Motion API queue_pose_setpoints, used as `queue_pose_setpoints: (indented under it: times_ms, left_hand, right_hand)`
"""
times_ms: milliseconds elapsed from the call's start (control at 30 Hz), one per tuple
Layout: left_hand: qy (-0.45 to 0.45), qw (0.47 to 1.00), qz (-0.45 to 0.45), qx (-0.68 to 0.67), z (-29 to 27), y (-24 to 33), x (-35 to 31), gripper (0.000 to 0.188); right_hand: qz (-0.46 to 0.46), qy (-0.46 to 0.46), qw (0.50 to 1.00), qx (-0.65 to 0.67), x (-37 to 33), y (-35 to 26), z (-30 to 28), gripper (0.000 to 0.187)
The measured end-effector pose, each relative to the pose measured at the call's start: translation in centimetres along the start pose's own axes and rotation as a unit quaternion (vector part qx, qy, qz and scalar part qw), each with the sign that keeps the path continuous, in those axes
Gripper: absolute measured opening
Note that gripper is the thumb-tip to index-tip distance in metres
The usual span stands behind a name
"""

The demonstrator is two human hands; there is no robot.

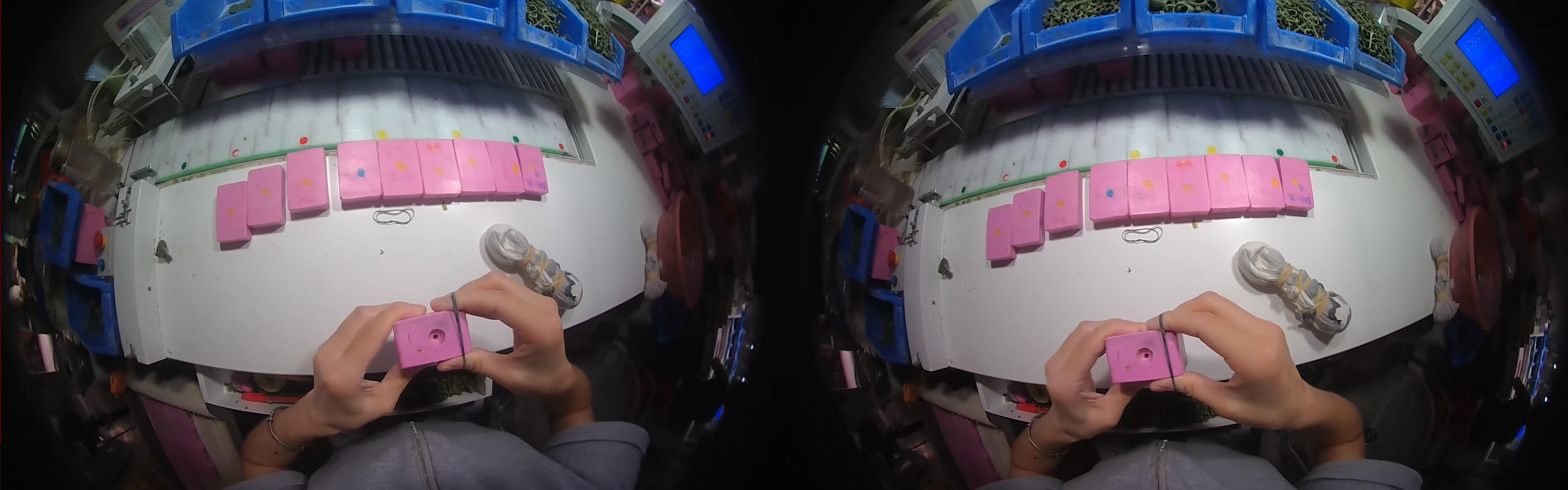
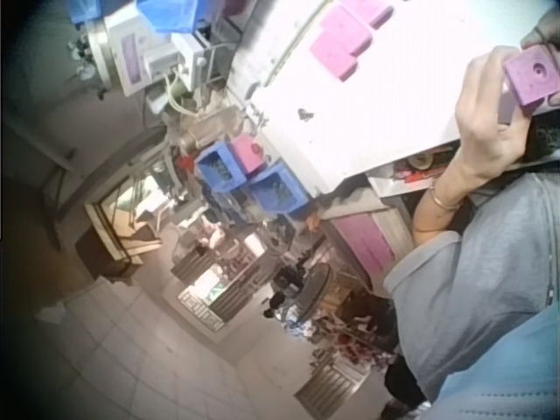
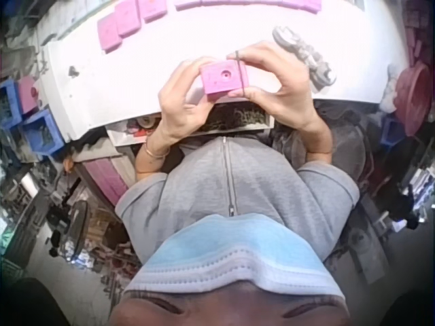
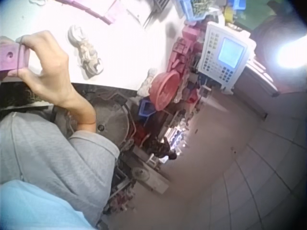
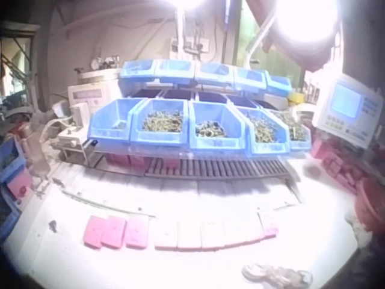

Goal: The person assembles items by opening pink rectangular molds, inserting green and yellow components, and securing them with rubber bands before placing the finished units on a tray.

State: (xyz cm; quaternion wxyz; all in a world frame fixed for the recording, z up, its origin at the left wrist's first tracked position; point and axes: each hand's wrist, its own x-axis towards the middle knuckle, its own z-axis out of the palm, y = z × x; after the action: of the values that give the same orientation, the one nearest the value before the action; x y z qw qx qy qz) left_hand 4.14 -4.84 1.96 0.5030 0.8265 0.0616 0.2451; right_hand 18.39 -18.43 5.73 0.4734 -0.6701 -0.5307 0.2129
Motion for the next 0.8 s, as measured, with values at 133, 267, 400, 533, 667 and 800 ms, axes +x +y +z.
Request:
queue_pose_setpoints:
  times_ms: [133, 267, 400, 533, 667, 800]
  left_hand:
    - [0.013, 1.000, 0.014, 0.006, 0.2, -0.4, -0.2, 0.045]
    - [0.035, 0.999, 0.029, 0.004, 0.4, -0.6, -0.4, 0.044]
    - [0.038, 0.999, 0.033, -0.004, 0.6, -1.0, -0.6, 0.044]
    - [0.033, 0.999, 0.008, 0.009, 0.5, -1.2, -1.0, 0.045]
    - [0.060, 0.998, -0.033, 0.003, 0.3, -1.7, -1.4, 0.036]
    - [0.071, 0.995, -0.063, -0.021, 0.3, -2.7, -2.4, 0.038]
  right_hand:
    - [-0.004, -0.032, 0.998, -0.051, -0.1, -0.6, -0.5, 0.048]
    - [0.001, -0.062, 0.994, -0.087, -0.3, -0.9, -0.4, 0.054]
    - [0.016, -0.091, 0.988, -0.125, -0.1, -1.3, -0.1, 0.047]
    - [0.031, -0.128, 0.981, -0.144, 0.8, -1.5, -0.5, 0.043]
    - [0.025, -0.198, 0.966, -0.164, 2.1, -1.2, -0.6, 0.044]
    - [0.033, -0.220, 0.963, -0.151, 3.4, 0.1, -0.1, 0.050]
